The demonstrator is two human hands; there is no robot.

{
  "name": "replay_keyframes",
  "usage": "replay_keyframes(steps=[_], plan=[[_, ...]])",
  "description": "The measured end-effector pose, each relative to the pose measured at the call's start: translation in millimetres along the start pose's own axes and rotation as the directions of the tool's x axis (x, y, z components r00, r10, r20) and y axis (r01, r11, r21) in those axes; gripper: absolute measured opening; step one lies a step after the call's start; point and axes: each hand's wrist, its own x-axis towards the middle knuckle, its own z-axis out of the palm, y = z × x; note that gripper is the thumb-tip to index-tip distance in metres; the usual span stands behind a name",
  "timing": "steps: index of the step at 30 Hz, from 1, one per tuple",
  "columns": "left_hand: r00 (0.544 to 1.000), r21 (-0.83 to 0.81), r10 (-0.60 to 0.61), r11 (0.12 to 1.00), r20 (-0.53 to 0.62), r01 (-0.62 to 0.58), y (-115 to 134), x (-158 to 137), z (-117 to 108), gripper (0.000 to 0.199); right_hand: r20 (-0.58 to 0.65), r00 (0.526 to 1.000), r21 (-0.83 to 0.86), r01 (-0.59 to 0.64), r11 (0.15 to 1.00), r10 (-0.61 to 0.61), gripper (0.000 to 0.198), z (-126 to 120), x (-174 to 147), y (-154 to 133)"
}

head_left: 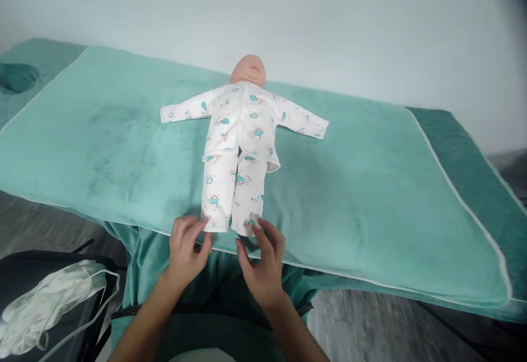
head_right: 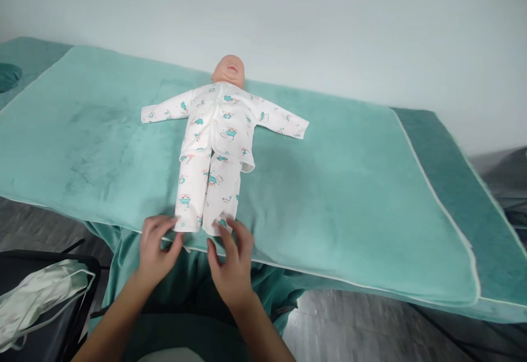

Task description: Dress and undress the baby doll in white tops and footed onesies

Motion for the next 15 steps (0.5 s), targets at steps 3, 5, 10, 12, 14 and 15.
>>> replay_keyframes(steps=[3,5,10,12,14,15], plan=[[0.996,0.047,0.083,0.995,0.02,-0.084,16,7,-1,0.042,0.018,0.995,0.032,-0.097,0.995,0.097,0.037,-7,0,15],[0.983,0.041,0.152,0.987,0.107,-0.157,25,15,1,0.044,0.077,0.993,0.073,-0.094,0.993,0.088,0.027,-12,8,18],[0.977,-0.019,0.152,0.988,0.146,-0.151,37,32,9,0.03,0.114,0.993,0.21,-0.059,0.976,0.035,0.022,-27,29,6],[0.982,-0.081,0.152,0.986,0.113,-0.143,37,32,7,0.026,0.13,0.991,0.239,-0.027,0.971,-0.004,0.022,-30,30,4],[0.978,-0.129,0.181,0.977,0.101,-0.168,36,29,3,0.025,0.193,0.98,0.225,0.009,0.974,-0.054,0.02,-32,27,6],[0.97,-0.144,0.217,0.969,0.107,-0.201,34,26,-1,0.025,0.237,0.968,0.214,0.025,0.977,-0.077,0.018,-33,26,8]])
